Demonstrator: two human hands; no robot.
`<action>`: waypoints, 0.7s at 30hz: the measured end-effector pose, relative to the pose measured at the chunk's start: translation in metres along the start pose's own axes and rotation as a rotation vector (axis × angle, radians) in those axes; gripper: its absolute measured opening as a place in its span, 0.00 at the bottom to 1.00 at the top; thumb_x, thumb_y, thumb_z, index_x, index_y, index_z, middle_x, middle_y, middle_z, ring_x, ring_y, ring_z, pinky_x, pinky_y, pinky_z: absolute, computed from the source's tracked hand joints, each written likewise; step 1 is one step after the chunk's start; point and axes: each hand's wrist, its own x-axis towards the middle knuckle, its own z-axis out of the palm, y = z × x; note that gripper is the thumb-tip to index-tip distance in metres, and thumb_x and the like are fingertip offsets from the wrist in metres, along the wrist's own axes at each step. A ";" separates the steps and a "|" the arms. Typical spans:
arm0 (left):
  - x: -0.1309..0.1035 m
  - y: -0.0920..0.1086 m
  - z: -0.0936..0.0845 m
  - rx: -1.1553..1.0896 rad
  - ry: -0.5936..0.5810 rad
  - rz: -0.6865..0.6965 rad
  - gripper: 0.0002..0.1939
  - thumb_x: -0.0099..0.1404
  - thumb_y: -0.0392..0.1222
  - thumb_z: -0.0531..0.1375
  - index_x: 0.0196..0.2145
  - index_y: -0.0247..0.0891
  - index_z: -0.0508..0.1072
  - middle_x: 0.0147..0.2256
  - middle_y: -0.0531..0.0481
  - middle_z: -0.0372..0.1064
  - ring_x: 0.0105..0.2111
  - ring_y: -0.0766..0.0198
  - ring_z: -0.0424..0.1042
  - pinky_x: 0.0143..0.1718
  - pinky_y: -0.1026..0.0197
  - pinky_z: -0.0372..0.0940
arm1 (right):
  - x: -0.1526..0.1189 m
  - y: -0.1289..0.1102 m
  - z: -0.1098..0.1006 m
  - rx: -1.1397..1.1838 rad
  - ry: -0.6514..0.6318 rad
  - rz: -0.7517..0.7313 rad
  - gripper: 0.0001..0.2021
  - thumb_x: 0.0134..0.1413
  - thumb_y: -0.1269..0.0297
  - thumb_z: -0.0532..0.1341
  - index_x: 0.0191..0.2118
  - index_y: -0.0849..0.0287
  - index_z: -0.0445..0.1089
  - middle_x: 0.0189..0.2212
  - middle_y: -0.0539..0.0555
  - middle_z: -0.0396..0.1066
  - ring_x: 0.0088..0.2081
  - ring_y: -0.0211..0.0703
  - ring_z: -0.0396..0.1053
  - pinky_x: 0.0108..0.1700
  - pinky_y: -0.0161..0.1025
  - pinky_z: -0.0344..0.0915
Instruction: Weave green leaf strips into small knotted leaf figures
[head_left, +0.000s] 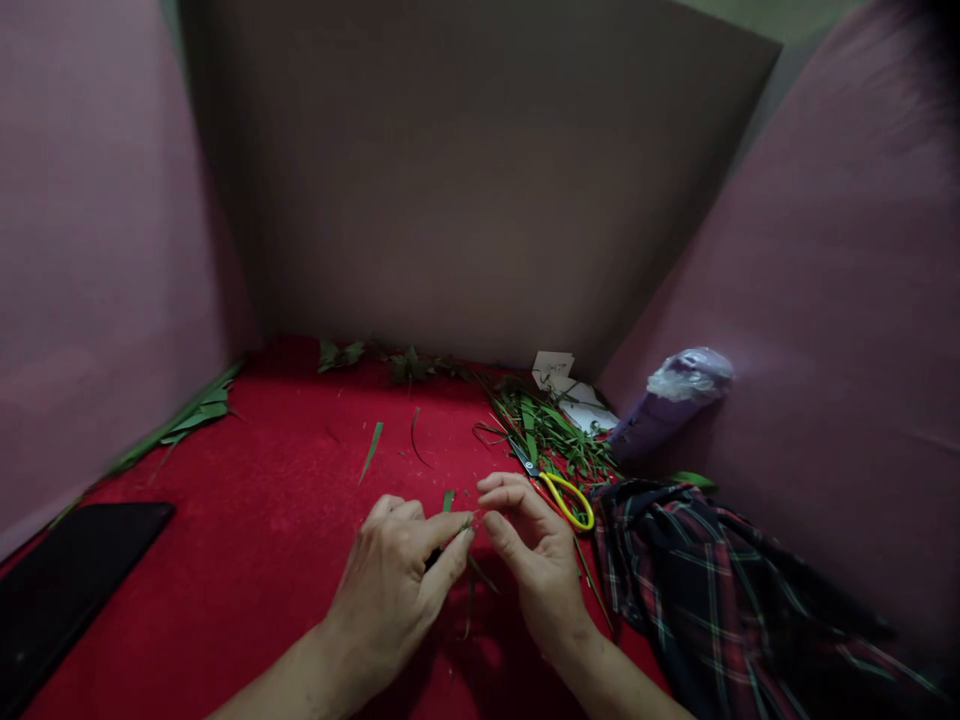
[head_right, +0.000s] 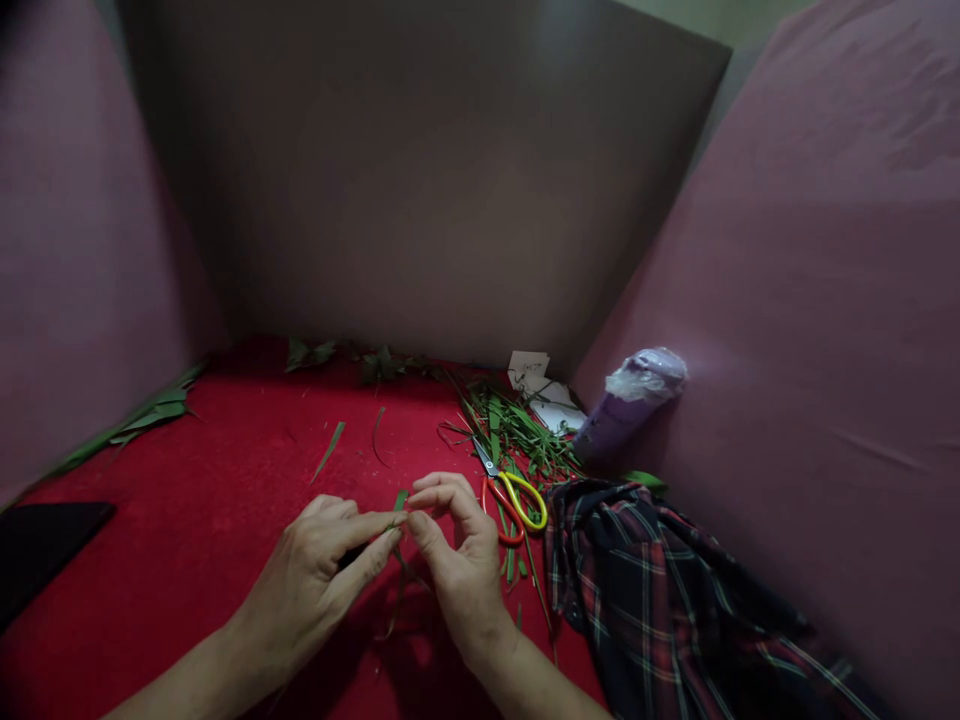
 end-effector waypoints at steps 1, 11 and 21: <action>0.000 -0.001 0.000 0.005 0.010 -0.003 0.13 0.65 0.42 0.50 0.31 0.42 0.74 0.23 0.51 0.68 0.26 0.61 0.63 0.31 0.59 0.55 | 0.000 0.000 0.000 0.001 -0.005 -0.001 0.04 0.52 0.64 0.60 0.34 0.57 0.68 0.37 0.53 0.66 0.43 0.44 0.65 0.46 0.41 0.60; 0.002 -0.008 0.005 -0.013 0.086 -0.085 0.13 0.62 0.46 0.54 0.29 0.39 0.75 0.23 0.49 0.68 0.27 0.59 0.64 0.31 0.59 0.56 | -0.001 -0.003 0.006 -0.087 -0.035 -0.033 0.04 0.55 0.68 0.56 0.31 0.58 0.66 0.33 0.52 0.66 0.38 0.41 0.65 0.42 0.37 0.61; 0.003 -0.007 0.001 -0.510 0.051 -0.189 0.12 0.61 0.45 0.55 0.33 0.41 0.77 0.26 0.50 0.72 0.27 0.62 0.67 0.30 0.63 0.59 | -0.002 0.007 0.009 -0.021 -0.125 0.189 0.04 0.52 0.65 0.59 0.32 0.59 0.66 0.28 0.49 0.67 0.32 0.38 0.64 0.36 0.35 0.61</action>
